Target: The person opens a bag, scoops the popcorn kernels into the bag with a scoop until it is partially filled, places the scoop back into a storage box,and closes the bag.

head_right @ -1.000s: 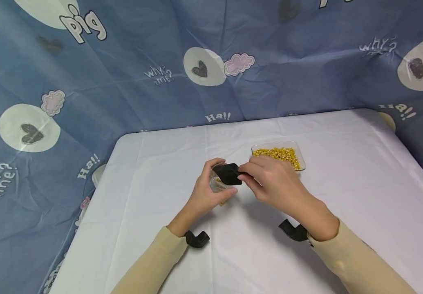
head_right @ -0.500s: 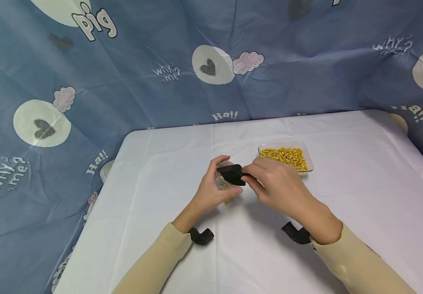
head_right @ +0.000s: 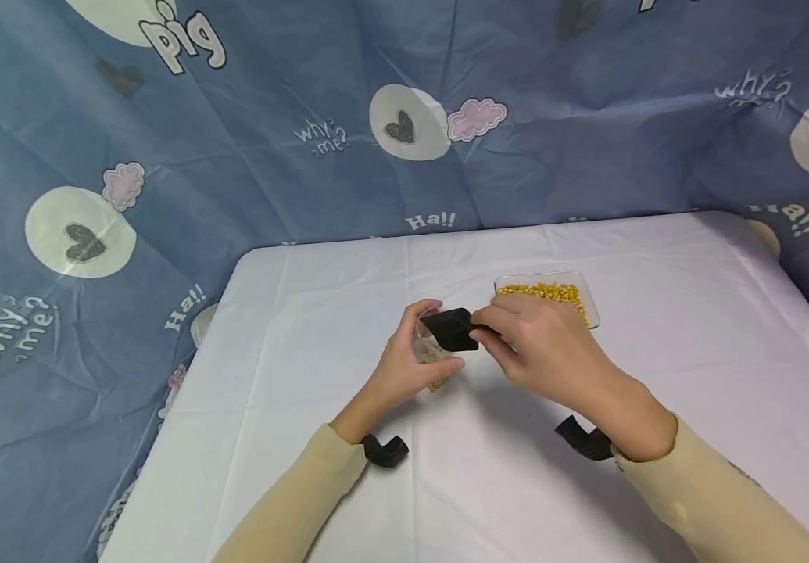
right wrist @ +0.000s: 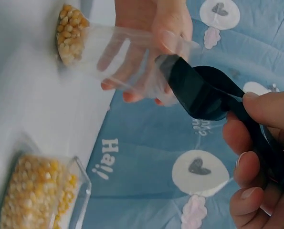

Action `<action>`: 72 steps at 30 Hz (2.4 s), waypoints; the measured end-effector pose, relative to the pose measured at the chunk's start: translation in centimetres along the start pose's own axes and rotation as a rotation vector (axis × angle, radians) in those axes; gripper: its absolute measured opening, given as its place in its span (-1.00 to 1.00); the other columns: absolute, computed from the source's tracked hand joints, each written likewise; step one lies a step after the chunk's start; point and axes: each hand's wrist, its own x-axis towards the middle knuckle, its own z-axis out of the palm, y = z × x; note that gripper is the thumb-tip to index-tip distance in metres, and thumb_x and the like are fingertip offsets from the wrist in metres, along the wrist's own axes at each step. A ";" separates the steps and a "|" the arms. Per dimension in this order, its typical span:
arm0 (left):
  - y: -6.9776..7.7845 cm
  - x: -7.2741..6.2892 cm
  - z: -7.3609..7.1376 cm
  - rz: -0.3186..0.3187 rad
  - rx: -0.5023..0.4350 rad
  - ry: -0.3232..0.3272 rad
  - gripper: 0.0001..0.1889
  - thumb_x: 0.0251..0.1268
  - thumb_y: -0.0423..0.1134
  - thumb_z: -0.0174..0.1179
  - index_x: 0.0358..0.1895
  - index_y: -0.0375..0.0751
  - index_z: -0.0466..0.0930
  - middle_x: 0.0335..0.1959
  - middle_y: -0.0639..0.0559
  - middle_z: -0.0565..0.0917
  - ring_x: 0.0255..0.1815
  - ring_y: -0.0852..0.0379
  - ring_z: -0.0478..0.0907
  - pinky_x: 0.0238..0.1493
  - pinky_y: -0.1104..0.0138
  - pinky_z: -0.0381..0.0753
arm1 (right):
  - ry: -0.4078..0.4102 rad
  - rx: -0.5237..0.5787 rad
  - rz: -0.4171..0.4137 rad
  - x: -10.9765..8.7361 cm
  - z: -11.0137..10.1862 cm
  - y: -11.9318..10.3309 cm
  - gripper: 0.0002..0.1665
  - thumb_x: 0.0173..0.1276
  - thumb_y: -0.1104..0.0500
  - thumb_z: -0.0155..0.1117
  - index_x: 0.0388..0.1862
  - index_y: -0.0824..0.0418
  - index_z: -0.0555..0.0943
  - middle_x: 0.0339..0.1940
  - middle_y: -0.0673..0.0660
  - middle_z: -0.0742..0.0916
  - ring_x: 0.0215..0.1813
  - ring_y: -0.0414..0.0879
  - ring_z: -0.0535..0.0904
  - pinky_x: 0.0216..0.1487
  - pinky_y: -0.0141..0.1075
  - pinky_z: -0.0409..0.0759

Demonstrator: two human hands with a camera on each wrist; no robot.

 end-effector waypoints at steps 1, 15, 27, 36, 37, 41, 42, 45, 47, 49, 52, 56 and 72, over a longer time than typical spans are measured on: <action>0.0 0.0 0.0 0.001 0.004 0.001 -0.10 0.15 0.07 0.48 0.50 0.19 0.14 0.25 0.15 0.47 0.20 0.14 0.42 0.20 0.06 0.44 | 0.001 -0.002 0.003 0.0 -0.3 0.1 -0.60 0.57 -0.10 0.09 -0.28 0.09 0.73 -0.42 -0.08 0.69 -0.49 -0.22 0.55 -0.66 -0.26 0.41; -0.4 0.4 0.0 0.101 -0.076 0.011 -0.20 0.15 -0.17 0.51 0.41 -0.01 0.23 0.17 -0.02 0.59 0.14 0.05 0.56 0.28 -0.01 0.37 | -0.024 -0.083 0.041 -0.1 -3.7 1.7 -0.91 0.26 0.15 0.39 -0.26 0.07 0.75 -0.42 -0.17 0.68 -0.58 -0.35 0.35 -0.64 -0.41 0.27; -0.4 0.3 0.0 0.102 -0.076 0.006 -0.19 0.17 -0.17 0.50 0.43 -0.03 0.22 0.17 0.11 0.56 0.15 0.09 0.54 0.30 0.03 0.36 | -0.015 -0.143 0.102 -2.3 -4.5 3.9 -0.91 0.20 0.15 0.41 -0.30 0.07 0.76 -0.47 -0.20 0.65 -0.60 -0.37 0.27 -0.67 -0.42 0.18; -0.5 0.3 0.2 0.108 -0.086 -0.001 -0.20 0.18 -0.16 0.49 0.44 -0.07 0.23 0.18 0.06 0.57 0.15 0.05 0.54 0.29 -0.01 0.35 | -0.086 -0.190 0.192 -4.2 -4.5 5.6 -0.86 0.14 0.21 0.49 -0.31 0.01 0.75 -0.46 -0.24 0.65 -0.61 -0.37 0.30 -0.65 -0.38 0.23; -0.4 0.3 0.2 0.107 -0.085 -0.004 -0.20 0.19 -0.15 0.49 0.44 -0.07 0.23 0.19 0.06 0.56 0.16 0.06 0.54 0.29 -0.01 0.35 | -0.092 -0.198 0.204 -4.4 -4.5 5.8 -0.85 0.13 0.22 0.50 -0.32 0.00 0.75 -0.46 -0.24 0.65 -0.61 -0.36 0.31 -0.65 -0.37 0.24; -0.4 0.2 0.2 0.102 -0.081 -0.013 -0.20 0.20 -0.13 0.47 0.45 0.00 0.20 0.20 0.06 0.55 0.18 0.07 0.53 0.30 0.00 0.35 | -0.123 -0.228 0.253 -5.4 -4.5 6.7 -0.81 0.11 0.24 0.53 -0.34 -0.01 0.74 -0.46 -0.24 0.66 -0.60 -0.36 0.34 -0.65 -0.35 0.25; -0.4 0.2 0.2 0.103 -0.083 -0.014 -0.20 0.21 -0.13 0.47 0.45 -0.02 0.20 0.20 0.05 0.55 0.18 0.06 0.53 0.30 -0.01 0.34 | -0.132 -0.235 0.261 -5.6 -4.5 7.0 -0.81 0.11 0.25 0.53 -0.34 -0.02 0.74 -0.46 -0.23 0.66 -0.61 -0.36 0.34 -0.65 -0.34 0.25; -0.5 0.1 0.2 0.102 -0.085 -0.016 -0.20 0.22 -0.12 0.46 0.45 -0.04 0.20 0.20 0.05 0.55 0.18 0.07 0.52 0.30 -0.01 0.34 | -0.162 -0.254 0.280 -6.2 -4.6 7.6 -0.81 0.11 0.24 0.54 -0.33 -0.02 0.74 -0.45 -0.23 0.66 -0.61 -0.36 0.35 -0.66 -0.34 0.24; -0.5 0.1 0.2 0.102 -0.085 -0.018 -0.19 0.22 -0.11 0.46 0.46 -0.09 0.20 0.20 0.04 0.55 0.18 0.07 0.52 0.30 -0.01 0.34 | -0.181 -0.266 0.286 -6.4 -4.8 7.9 -0.81 0.12 0.23 0.54 -0.34 -0.03 0.74 -0.46 -0.23 0.66 -0.62 -0.35 0.34 -0.67 -0.33 0.23; -0.5 0.1 0.2 0.098 -0.085 -0.022 -0.19 0.23 -0.10 0.45 0.46 -0.11 0.19 0.21 0.05 0.54 0.18 0.07 0.52 0.30 0.01 0.33 | -0.195 -0.278 0.284 -6.6 -5.0 8.3 -0.81 0.11 0.23 0.54 -0.35 -0.03 0.73 -0.45 -0.22 0.66 -0.62 -0.34 0.35 -0.67 -0.33 0.23; -0.4 0.1 0.2 0.090 -0.083 -0.024 -0.20 0.24 -0.08 0.45 0.46 -0.02 0.19 0.21 0.05 0.54 0.19 0.08 0.52 0.31 0.02 0.33 | -0.206 -0.291 0.274 -6.7 -5.4 8.7 -0.81 0.09 0.24 0.55 -0.36 -0.02 0.73 -0.45 -0.19 0.68 -0.63 -0.32 0.37 -0.68 -0.32 0.22; -0.4 0.1 0.3 0.084 -0.082 -0.027 -0.22 0.23 -0.06 0.45 0.45 0.19 0.19 0.21 0.06 0.54 0.19 0.09 0.52 0.32 0.02 0.33 | -0.218 -0.304 0.249 -6.6 -5.8 9.1 -0.80 0.06 0.26 0.56 -0.36 0.01 0.74 -0.45 -0.16 0.67 -0.64 -0.31 0.39 -0.69 -0.30 0.22; -0.6 0.2 0.4 0.109 -0.100 -0.025 -0.20 0.23 -0.11 0.45 0.45 0.24 0.18 0.21 0.03 0.54 0.18 0.10 0.52 0.33 -0.04 0.32 | -0.360 -0.308 0.235 -4.1 -6.8 9.4 -0.87 0.12 0.32 0.48 -0.35 0.15 0.72 -0.53 -0.09 0.54 -0.62 -0.23 0.39 -0.67 -0.23 0.32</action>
